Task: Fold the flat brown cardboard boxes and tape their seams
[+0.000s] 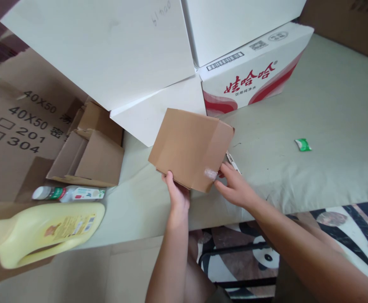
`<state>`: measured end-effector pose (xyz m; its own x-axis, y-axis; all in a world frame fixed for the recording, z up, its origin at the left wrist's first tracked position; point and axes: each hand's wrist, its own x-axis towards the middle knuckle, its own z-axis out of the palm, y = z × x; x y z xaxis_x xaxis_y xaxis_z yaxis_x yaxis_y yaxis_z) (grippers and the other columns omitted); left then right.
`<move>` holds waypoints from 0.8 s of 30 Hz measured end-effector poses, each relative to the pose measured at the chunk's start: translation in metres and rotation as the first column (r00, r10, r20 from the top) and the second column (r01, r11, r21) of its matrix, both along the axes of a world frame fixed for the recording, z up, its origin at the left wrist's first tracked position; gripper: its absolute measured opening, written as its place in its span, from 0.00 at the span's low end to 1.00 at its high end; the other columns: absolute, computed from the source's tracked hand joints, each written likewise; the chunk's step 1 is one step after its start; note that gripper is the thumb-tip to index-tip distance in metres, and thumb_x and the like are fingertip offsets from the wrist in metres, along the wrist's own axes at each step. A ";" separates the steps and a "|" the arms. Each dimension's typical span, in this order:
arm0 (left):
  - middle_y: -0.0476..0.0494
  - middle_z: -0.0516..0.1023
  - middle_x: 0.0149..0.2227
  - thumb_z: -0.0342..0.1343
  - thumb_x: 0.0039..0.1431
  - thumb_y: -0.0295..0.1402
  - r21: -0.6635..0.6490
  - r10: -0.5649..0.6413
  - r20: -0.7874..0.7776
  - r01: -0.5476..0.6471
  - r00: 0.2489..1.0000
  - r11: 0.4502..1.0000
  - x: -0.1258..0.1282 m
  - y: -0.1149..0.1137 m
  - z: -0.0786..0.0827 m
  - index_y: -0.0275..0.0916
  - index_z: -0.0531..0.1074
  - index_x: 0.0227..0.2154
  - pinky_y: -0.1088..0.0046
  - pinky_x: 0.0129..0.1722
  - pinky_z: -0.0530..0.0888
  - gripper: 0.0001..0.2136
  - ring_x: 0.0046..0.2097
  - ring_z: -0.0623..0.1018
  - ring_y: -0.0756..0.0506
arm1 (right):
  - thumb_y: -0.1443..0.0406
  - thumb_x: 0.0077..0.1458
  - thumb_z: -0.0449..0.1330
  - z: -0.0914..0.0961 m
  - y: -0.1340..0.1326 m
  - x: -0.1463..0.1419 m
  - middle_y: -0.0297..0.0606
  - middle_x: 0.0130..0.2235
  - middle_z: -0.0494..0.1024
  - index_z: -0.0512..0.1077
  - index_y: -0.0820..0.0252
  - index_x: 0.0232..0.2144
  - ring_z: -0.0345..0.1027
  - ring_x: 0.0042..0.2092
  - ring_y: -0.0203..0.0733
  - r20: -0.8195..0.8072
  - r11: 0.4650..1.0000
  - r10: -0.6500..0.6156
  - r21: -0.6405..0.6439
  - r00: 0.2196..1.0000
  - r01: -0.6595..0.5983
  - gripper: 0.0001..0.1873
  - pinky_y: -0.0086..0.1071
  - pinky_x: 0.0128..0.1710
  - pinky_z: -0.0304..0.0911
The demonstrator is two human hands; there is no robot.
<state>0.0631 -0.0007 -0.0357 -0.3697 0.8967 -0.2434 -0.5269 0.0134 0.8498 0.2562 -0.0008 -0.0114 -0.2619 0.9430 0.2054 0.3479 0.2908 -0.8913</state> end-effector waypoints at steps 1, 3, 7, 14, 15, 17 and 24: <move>0.40 0.76 0.61 0.60 0.57 0.57 -0.006 0.017 -0.005 -0.017 1.000 1.000 0.001 0.000 0.001 0.51 0.70 0.59 0.58 0.54 0.75 0.30 0.64 0.73 0.34 | 0.68 0.53 0.53 0.000 0.000 0.000 0.42 0.40 0.73 0.67 0.55 0.41 0.68 0.42 0.48 -0.002 1.000 0.003 0.000 1.000 -0.003 0.11 0.44 0.44 0.68; 0.40 0.76 0.61 0.60 0.57 0.56 -0.019 0.035 -0.004 -0.035 0.999 0.999 0.001 0.000 0.002 0.50 0.70 0.59 0.58 0.54 0.75 0.29 0.64 0.73 0.34 | 0.68 0.53 0.53 0.000 0.000 0.000 0.42 0.40 0.73 0.66 0.55 0.41 0.69 0.42 0.48 -0.004 1.000 0.006 -0.002 1.000 -0.006 0.11 0.43 0.44 0.68; 0.40 0.76 0.61 0.60 0.57 0.56 -0.025 0.033 0.009 -0.033 0.999 0.999 0.002 0.000 0.004 0.50 0.70 0.59 0.57 0.54 0.75 0.30 0.64 0.73 0.33 | 0.68 0.53 0.53 0.000 0.001 0.000 0.41 0.40 0.74 0.67 0.55 0.40 0.69 0.41 0.48 -0.004 1.000 0.002 -0.006 1.000 -0.002 0.11 0.42 0.43 0.68; 0.40 0.75 0.62 0.60 0.56 0.58 -0.019 0.015 -0.016 -0.015 1.000 1.000 -0.001 0.000 0.002 0.51 0.68 0.61 0.55 0.56 0.74 0.32 0.65 0.72 0.33 | 0.67 0.54 0.54 0.000 0.001 0.000 0.41 0.39 0.74 0.66 0.54 0.40 0.71 0.41 0.48 -0.001 0.999 0.015 -0.037 1.000 -0.015 0.10 0.42 0.43 0.69; 0.40 0.75 0.62 0.60 0.56 0.58 -0.017 0.010 -0.018 -0.011 1.000 1.000 -0.001 0.000 0.001 0.51 0.68 0.61 0.55 0.56 0.74 0.32 0.65 0.72 0.33 | 0.67 0.54 0.54 0.000 0.001 0.000 0.41 0.39 0.74 0.66 0.54 0.40 0.71 0.42 0.48 0.001 0.999 0.015 -0.041 1.000 -0.015 0.10 0.43 0.43 0.69; 0.40 0.75 0.62 0.60 0.56 0.59 -0.015 0.002 -0.019 -0.002 1.000 1.000 -0.002 0.000 0.000 0.51 0.68 0.60 0.55 0.56 0.74 0.32 0.65 0.72 0.33 | 0.67 0.54 0.54 0.001 0.001 0.000 0.41 0.39 0.74 0.66 0.54 0.40 0.71 0.43 0.49 0.004 0.999 0.017 -0.046 1.000 -0.017 0.09 0.43 0.44 0.69; 0.39 0.75 0.61 0.60 0.57 0.57 -0.007 0.008 0.012 -0.008 1.000 1.000 -0.003 0.000 -0.001 0.51 0.69 0.60 0.56 0.55 0.75 0.31 0.65 0.72 0.33 | 0.67 0.55 0.54 0.002 0.000 -0.001 0.42 0.40 0.75 0.66 0.54 0.40 0.72 0.42 0.50 -0.002 0.998 0.024 -0.058 1.000 -0.024 0.09 0.45 0.43 0.70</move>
<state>0.0605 -0.0010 -0.0372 -0.3743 0.8919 -0.2538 -0.5370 0.0147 0.8435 0.2549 -0.0010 -0.0097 -0.2848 0.9466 0.1511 0.3402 0.2472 -0.9073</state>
